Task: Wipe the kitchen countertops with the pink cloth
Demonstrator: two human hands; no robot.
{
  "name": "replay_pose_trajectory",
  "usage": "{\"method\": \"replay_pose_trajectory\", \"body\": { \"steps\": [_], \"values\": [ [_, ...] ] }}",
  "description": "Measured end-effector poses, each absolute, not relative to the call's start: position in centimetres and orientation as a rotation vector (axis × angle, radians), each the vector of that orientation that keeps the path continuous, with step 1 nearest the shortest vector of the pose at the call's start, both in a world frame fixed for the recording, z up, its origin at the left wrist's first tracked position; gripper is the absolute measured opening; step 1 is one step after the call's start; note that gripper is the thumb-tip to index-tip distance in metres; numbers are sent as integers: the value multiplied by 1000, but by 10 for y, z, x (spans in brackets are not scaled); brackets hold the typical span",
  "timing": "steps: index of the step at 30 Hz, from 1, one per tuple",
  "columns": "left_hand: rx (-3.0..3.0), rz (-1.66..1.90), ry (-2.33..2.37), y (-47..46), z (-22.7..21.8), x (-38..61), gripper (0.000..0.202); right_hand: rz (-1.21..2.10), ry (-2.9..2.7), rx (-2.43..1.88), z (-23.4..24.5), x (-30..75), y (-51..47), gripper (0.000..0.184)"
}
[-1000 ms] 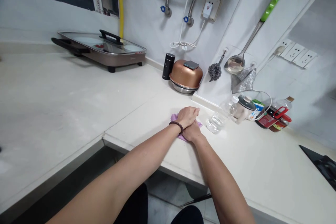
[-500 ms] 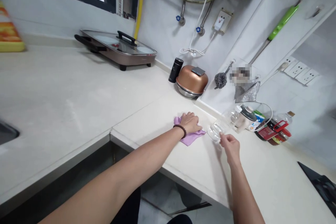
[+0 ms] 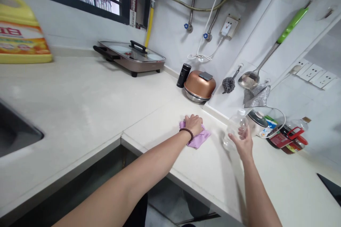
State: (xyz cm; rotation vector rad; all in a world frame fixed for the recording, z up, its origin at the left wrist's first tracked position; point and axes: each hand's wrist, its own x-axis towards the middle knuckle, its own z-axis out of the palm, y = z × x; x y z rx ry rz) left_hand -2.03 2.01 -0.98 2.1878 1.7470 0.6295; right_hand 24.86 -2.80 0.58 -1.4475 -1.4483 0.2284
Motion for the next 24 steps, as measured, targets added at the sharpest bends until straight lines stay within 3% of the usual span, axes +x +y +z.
{"method": "replay_pose_trajectory", "body": {
  "steps": [6, 12, 19, 24],
  "values": [
    [2179, 641, 1745, 19, -8, -15, 19, -361, -1925, -1847, 19, 291, -60, 91],
    [2180, 667, 1743, 19, -10, -17, 20, -668, -2103, -2016, 11, 270, -71, 80],
    [2188, 684, 1744, 18, -9, -18, 17, -571, -2004, -2026, 3, 291, -75, 81],
    [2183, 729, 1648, 19, -12, -14, 19, -232, -1543, -1789, 11, 325, -93, 99]
  ]
}}
